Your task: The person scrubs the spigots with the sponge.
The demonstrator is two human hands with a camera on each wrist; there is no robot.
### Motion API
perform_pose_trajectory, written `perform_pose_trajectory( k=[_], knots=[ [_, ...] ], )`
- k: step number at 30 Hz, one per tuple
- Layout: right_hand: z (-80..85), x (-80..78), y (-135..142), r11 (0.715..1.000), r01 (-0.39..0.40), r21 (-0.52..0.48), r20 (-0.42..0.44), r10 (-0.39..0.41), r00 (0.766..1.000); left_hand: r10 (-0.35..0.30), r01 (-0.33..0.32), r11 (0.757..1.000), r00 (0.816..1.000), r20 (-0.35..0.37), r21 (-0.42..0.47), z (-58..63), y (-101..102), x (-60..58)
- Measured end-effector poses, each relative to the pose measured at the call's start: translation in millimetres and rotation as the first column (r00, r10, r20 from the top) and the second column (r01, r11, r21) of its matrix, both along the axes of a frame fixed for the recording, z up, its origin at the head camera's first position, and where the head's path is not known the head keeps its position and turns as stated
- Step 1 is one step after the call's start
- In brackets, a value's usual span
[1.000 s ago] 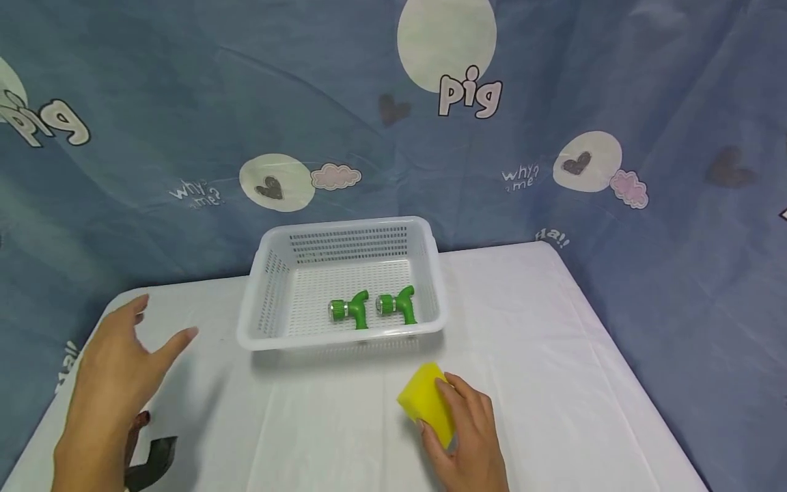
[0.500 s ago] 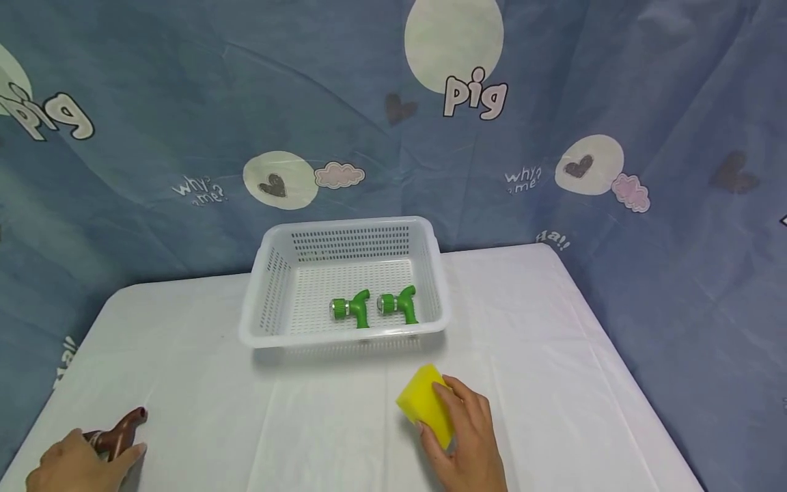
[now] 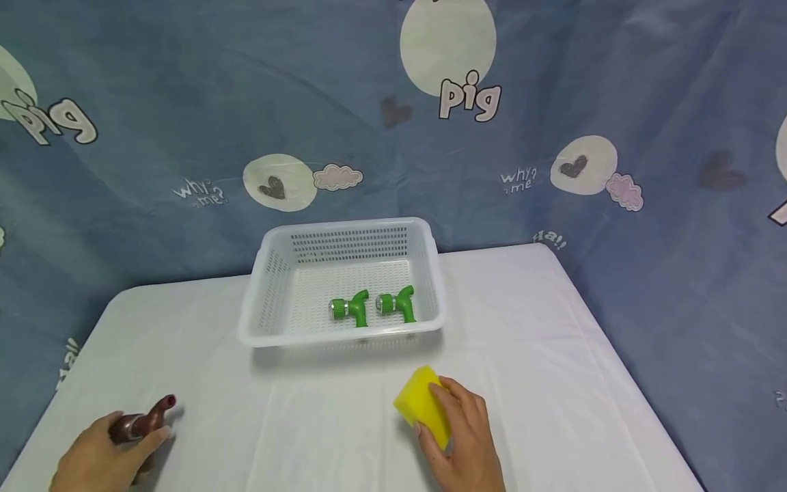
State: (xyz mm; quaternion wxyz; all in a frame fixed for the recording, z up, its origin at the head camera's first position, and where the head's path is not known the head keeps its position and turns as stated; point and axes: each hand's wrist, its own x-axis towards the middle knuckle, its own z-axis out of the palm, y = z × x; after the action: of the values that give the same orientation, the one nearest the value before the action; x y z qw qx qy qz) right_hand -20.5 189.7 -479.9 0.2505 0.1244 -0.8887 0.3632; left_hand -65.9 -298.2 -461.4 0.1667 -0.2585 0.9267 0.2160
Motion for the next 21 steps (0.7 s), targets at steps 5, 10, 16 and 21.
perform_pose_trajectory(
  k=[5,10,16,21],
  knots=[
    [5.4,0.9,-10.3,0.999,-0.039,-0.004,0.037,0.039,0.999,-0.025,0.029,0.953,1.0,-0.017,0.301,9.9,50.4,-1.3],
    [14.2,1.7,-29.0,0.994,-0.103,-0.032,0.084,0.105,0.991,-0.016,0.069,0.847,0.994,-0.105,0.526,21.3,100.8,0.6],
    [31.6,0.5,-55.1,0.961,-0.266,-0.07,0.02,0.268,0.963,0.005,0.139,0.533,0.986,-0.168,0.835,17.9,150.7,4.1],
    [45.1,-3.4,-76.2,0.901,-0.428,-0.072,-0.128,0.417,0.9,-0.069,0.149,0.322,0.989,-0.133,0.935,14.1,172.7,11.3]
  ],
)
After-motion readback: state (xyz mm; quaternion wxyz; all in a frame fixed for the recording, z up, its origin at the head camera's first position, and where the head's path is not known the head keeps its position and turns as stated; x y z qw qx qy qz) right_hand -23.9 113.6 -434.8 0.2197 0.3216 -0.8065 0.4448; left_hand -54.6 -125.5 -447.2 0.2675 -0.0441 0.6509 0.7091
